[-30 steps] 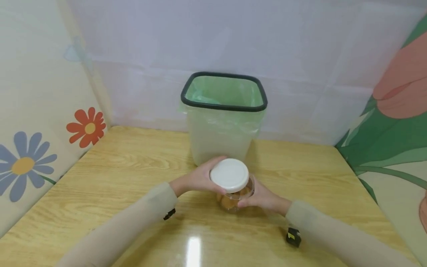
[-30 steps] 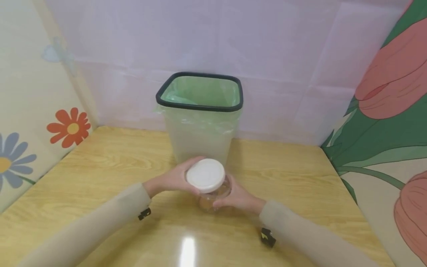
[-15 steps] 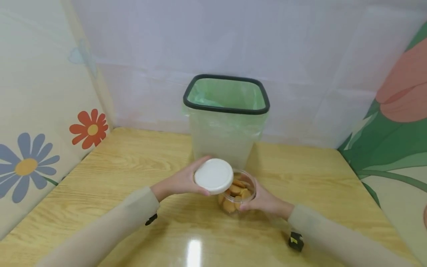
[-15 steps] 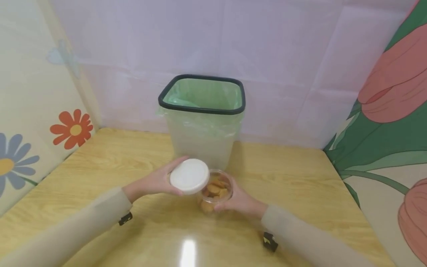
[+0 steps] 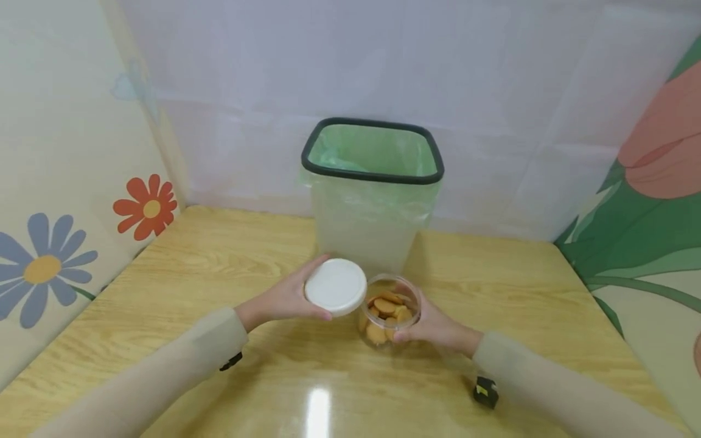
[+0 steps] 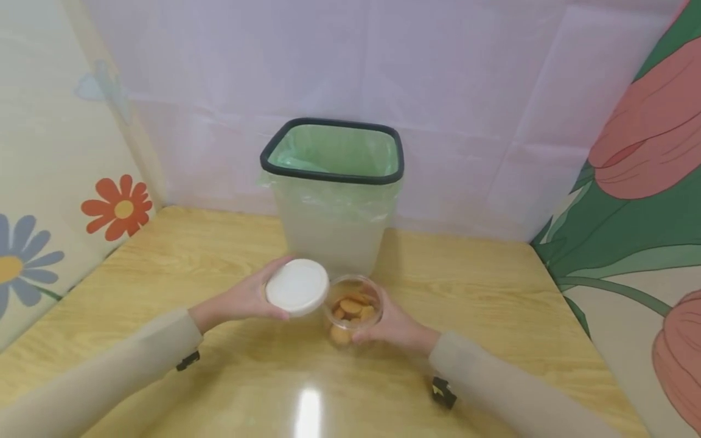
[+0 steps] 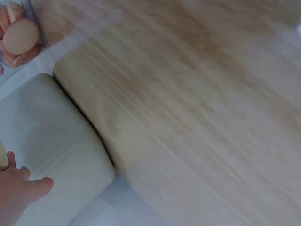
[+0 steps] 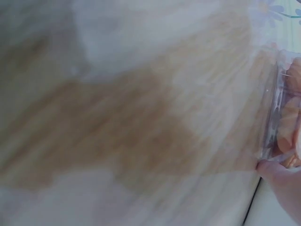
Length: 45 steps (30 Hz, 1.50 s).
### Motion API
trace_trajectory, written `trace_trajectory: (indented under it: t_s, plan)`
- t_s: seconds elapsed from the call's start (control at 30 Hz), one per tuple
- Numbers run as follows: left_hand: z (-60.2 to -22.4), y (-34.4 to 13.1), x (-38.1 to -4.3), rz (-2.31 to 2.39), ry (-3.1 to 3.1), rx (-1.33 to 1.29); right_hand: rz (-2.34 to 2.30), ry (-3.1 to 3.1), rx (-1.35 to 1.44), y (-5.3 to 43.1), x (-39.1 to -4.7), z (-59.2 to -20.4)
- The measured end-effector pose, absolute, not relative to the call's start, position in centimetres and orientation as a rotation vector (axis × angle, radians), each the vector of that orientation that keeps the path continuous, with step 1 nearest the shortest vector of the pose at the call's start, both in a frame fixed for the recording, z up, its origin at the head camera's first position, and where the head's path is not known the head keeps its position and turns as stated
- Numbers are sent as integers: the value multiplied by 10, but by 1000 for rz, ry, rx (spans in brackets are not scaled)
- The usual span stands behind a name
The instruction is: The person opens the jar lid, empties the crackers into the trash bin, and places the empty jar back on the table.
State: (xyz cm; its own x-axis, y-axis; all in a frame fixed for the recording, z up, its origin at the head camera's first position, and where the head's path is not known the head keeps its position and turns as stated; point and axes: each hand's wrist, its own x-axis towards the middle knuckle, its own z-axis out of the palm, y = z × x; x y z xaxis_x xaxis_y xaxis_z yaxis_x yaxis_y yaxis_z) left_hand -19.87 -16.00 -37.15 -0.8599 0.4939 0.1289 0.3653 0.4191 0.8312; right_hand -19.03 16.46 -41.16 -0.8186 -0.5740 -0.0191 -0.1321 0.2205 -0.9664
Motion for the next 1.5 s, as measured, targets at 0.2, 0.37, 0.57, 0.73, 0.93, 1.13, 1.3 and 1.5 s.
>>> trace_trajectory:
  t_s: [0.2,0.37,0.57,0.73,0.93,1.13,1.3,1.5]
  plan:
    - [-372,-170,-198,1422,2564,717,-1610,2142,-652,165,-193,-411]
    - [-374,-179,-197,1399,2569,676,-1594,2133,-662,167,-192,-410]
    - [-380,-191,-201,1318,2591,768,-1586,2142,-657,168,-193,-409]
    - [-387,-197,-202,1172,2665,754,-1595,2138,-651,167,-194,-411]
    - [-398,-203,-203,1012,2727,759,-1596,2122,-646,168,-194,-410]
    - [-404,-208,-203,924,2732,691,-1617,2101,-650,166,-194,-410]
    - [-408,-210,-202,825,2744,679,-1600,2127,-669,164,-194,-410]
    - [-408,-209,-198,763,2727,708,-1608,2126,-669,164,-193,-410]
